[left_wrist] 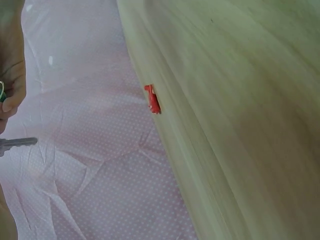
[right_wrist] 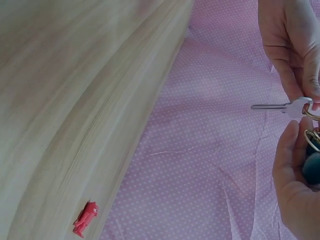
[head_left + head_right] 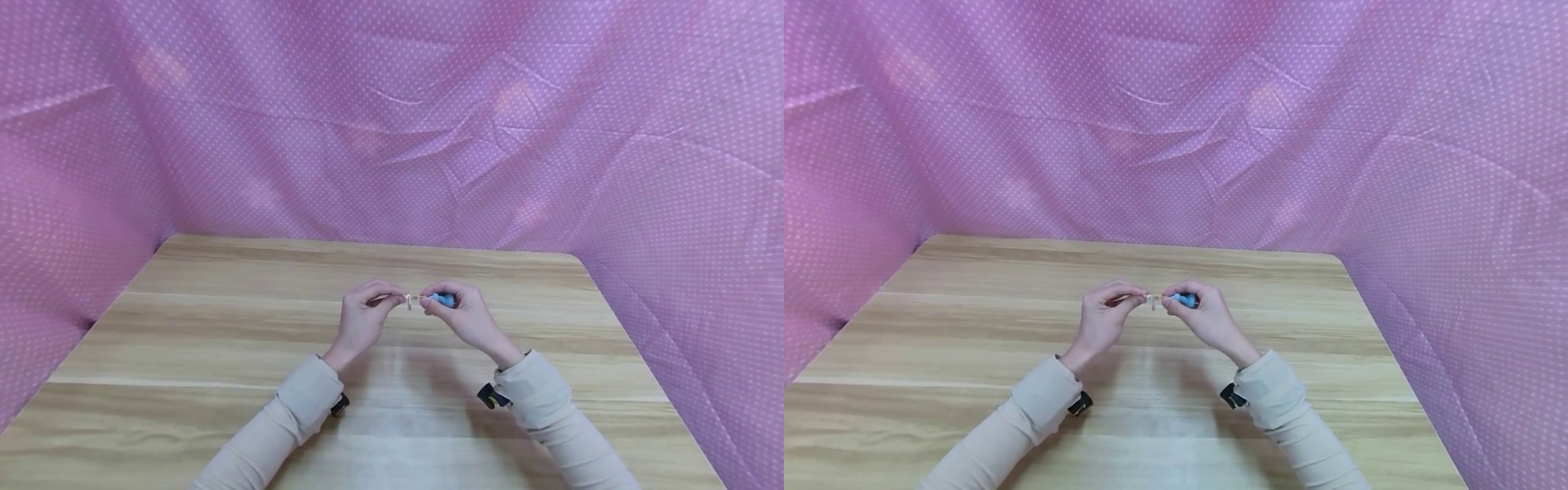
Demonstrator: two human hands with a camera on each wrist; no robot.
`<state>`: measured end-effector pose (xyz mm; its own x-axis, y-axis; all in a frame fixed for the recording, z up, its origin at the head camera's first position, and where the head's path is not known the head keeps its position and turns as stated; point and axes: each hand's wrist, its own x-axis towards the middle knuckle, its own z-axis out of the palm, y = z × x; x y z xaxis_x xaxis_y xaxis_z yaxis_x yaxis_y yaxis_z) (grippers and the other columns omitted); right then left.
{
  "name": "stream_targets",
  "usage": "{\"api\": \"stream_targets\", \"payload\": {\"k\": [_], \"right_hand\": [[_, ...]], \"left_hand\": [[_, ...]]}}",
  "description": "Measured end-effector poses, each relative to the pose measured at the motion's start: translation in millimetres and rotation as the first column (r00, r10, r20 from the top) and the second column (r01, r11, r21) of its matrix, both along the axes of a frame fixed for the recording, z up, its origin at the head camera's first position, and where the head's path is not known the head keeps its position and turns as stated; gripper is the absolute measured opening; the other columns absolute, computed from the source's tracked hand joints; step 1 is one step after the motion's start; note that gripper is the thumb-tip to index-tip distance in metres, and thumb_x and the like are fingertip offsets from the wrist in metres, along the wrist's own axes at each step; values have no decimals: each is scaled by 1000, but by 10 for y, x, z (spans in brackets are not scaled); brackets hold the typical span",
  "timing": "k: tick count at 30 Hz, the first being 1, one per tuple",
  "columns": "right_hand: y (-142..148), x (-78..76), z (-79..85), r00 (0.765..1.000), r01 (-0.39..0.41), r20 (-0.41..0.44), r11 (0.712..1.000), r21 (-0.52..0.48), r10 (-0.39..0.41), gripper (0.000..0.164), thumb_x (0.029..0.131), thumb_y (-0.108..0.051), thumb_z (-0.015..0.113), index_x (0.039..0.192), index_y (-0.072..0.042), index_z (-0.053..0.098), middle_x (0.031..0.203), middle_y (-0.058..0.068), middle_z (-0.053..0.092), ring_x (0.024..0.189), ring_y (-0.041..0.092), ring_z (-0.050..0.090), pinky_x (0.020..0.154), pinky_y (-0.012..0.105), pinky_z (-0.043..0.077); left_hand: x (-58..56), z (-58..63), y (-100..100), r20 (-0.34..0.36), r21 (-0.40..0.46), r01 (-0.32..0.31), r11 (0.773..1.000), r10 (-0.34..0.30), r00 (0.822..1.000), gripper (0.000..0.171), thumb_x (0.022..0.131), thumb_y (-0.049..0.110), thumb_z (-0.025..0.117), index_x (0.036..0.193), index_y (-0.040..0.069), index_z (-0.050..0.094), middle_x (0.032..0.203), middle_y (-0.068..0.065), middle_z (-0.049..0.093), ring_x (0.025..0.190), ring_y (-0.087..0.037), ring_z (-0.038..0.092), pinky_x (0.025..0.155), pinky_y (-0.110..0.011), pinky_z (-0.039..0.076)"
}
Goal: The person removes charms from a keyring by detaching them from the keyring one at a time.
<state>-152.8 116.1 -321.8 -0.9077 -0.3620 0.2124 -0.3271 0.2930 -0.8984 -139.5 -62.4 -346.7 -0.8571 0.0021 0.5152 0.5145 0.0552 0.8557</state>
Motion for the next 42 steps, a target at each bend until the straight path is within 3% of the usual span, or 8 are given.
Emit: {"api": "stream_targets", "payload": {"k": [5,11,17,23,28,32,37,42], "right_hand": [[44,-119,-150,1000,-6,9,1000,-29,7,14,87,-6,61,96,3,64,87,26,64,71,8,60,62,20,51],[76,-186,-243,1000,-15,-25,1000,-26,15,15,87,-13,63,96,-1,66,84,17,66,72,10,62,66,30,55],[60,-181,-249,999,-4,-38,999,-42,2,14,86,-10,62,94,1,65,84,21,65,71,10,63,65,32,56],[53,-191,-235,1000,11,-4,1000,-29,-11,16,87,-12,62,95,0,65,87,22,66,72,10,64,66,23,54],[53,-201,-229,1000,13,-8,1000,-23,-13,16,87,-13,62,95,0,65,86,21,66,71,10,64,65,23,54],[40,-207,-233,999,17,-28,1000,-10,-17,14,87,-12,63,94,-1,66,85,19,67,71,11,63,64,25,55],[17,-206,-236,994,43,-105,999,26,-40,13,86,-12,64,92,-2,67,83,15,67,69,10,61,60,22,53],[2,-211,-258,979,77,-195,994,80,-60,10,84,-14,66,89,-6,68,82,8,68,66,8,56,56,18,48]], "left_hand": [[-15,5,18,32,45,15,999,-16,999,10,78,-6,66,86,-11,66,86,-25,64,78,-5,62,78,-27,56],[-15,1,26,8,28,13,1000,-13,1000,10,78,-6,66,86,-11,66,84,-24,64,78,-10,64,78,-26,56],[13,11,33,-114,-87,-21,996,11,993,15,78,-8,65,93,-10,66,86,-21,65,80,-23,66,74,-24,57],[-36,-47,36,-270,-191,-78,978,24,963,18,77,-11,64,95,-9,66,91,-19,61,82,-31,64,73,-25,57],[-169,-200,15,-242,-208,-59,976,7,970,12,79,-4,66,91,-5,67,88,-14,66,80,-25,66,73,-22,56],[-207,-247,-11,-241,-236,-61,970,3,971,10,80,2,67,90,-1,68,87,-10,68,80,-19,67,74,-19,55],[-210,-233,-14,-283,-325,-116,939,21,959,10,81,2,67,91,1,70,85,-8,68,77,-15,67,72,-15,54],[-187,-203,-22,-236,-398,-135,907,41,971,10,80,4,68,90,2,71,85,-7,69,75,-12,67,70,-12,53]]}}
